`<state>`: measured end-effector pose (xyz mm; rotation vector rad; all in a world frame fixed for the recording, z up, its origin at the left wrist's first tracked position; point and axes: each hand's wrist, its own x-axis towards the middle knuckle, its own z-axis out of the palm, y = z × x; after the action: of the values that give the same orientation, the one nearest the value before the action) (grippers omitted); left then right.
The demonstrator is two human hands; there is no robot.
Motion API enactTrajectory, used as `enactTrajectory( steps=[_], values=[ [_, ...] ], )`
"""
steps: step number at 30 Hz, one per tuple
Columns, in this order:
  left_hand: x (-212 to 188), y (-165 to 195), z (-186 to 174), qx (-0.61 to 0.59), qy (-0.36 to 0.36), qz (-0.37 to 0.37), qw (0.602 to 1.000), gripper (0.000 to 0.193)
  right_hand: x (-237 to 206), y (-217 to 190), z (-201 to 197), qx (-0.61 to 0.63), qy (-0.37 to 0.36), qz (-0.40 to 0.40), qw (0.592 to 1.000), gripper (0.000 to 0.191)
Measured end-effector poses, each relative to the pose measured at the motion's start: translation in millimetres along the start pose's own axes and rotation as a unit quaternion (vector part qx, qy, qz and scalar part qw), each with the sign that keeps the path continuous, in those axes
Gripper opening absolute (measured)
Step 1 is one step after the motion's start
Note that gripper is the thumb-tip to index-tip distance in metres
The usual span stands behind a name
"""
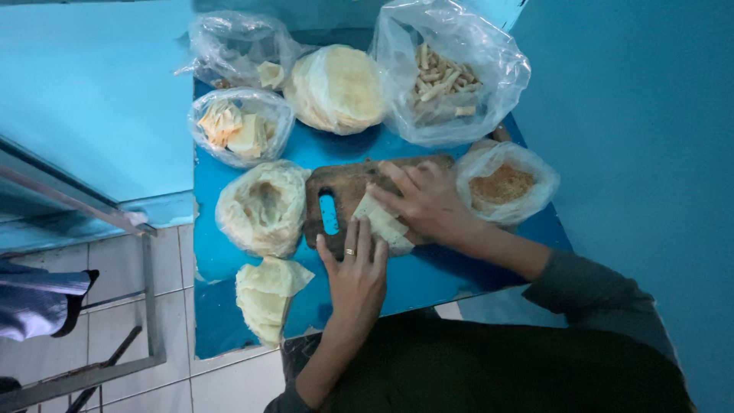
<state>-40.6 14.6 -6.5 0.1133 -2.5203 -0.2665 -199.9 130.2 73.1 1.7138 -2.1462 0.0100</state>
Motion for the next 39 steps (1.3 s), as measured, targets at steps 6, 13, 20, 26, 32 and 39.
enactTrajectory(
  steps=[6, 13, 20, 26, 32, 39],
  values=[
    [-1.2, -1.0, -1.1, -0.014, -0.011, -0.005, 1.0, 0.025, 16.0, 2.9, -14.6, 0.239, 0.024, 0.067, 0.969, 0.06],
    [-7.3, -4.6, 12.7, -0.003, -0.012, 0.0, 1.0, 0.028, 114.3, -29.0, 26.2, 0.299, 0.014, -0.094, 0.949, 0.055],
    [-9.3, -8.8, 19.5, -0.015, 0.024, 0.008, 1.0, 0.029, 160.6, -67.8, 64.8, 0.224, -0.015, -0.087, 0.971, 0.012],
    [-8.9, -6.0, 13.4, -0.03, 0.002, -0.003, 1.0, 0.03, 125.3, -8.8, 38.2, 0.443, -0.026, -0.09, 0.892, 0.026],
    [-4.1, -2.4, 7.0, -0.022, 0.014, -0.002, 1.0, 0.034, 11.6, 15.1, -16.2, 0.156, 0.001, -0.06, 0.986, 0.045],
    [-4.1, 0.5, 3.4, -0.027, 0.016, -0.011, 0.999, 0.037, -19.2, 1.2, 2.4, 0.006, 0.057, -0.046, 0.997, 0.058]
  ],
)
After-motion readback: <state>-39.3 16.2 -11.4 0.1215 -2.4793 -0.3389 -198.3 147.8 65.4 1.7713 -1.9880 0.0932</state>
